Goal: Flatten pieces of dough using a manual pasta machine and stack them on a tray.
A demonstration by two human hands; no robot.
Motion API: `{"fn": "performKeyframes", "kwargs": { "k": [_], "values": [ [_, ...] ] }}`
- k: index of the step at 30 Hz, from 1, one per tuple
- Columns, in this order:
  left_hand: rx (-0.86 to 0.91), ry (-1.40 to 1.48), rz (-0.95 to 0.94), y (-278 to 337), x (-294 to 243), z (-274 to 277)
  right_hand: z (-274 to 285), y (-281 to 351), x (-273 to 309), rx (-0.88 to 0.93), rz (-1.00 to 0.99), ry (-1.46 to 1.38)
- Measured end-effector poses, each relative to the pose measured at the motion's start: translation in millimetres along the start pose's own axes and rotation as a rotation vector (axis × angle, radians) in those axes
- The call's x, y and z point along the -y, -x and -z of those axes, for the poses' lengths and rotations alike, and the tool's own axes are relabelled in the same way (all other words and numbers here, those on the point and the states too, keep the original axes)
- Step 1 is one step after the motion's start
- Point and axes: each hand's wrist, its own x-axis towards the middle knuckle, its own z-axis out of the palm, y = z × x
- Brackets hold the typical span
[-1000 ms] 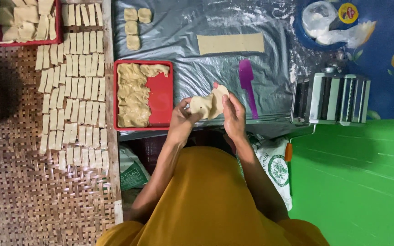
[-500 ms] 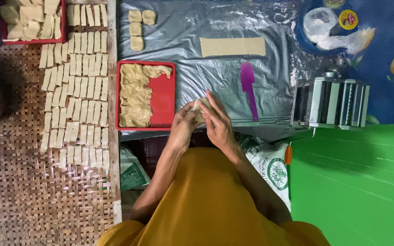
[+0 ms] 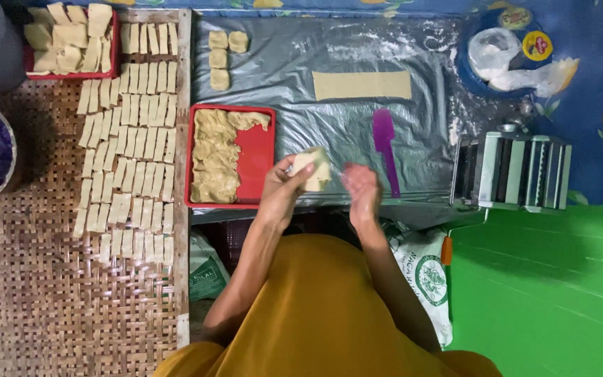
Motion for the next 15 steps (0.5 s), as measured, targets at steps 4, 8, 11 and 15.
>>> {"fn": "performKeyframes", "kwargs": {
  "k": [4, 8, 11, 15],
  "values": [
    [0.131, 0.127, 0.041, -7, 17, -16, 4, -16, -45, 0.104, -0.419, -0.56],
    [0.164, 0.172, 0.07, -7, 11, -20, -11, -14, -11, 0.346, -0.629, -0.799],
    [0.147, 0.085, 0.018, -9, 1, -12, -21, -3, 22, 0.53, -0.801, -0.972],
    [0.054, -0.034, -0.029, -5, -13, 5, -5, -12, 55, 0.508, -0.799, -0.922]
  ]
}}
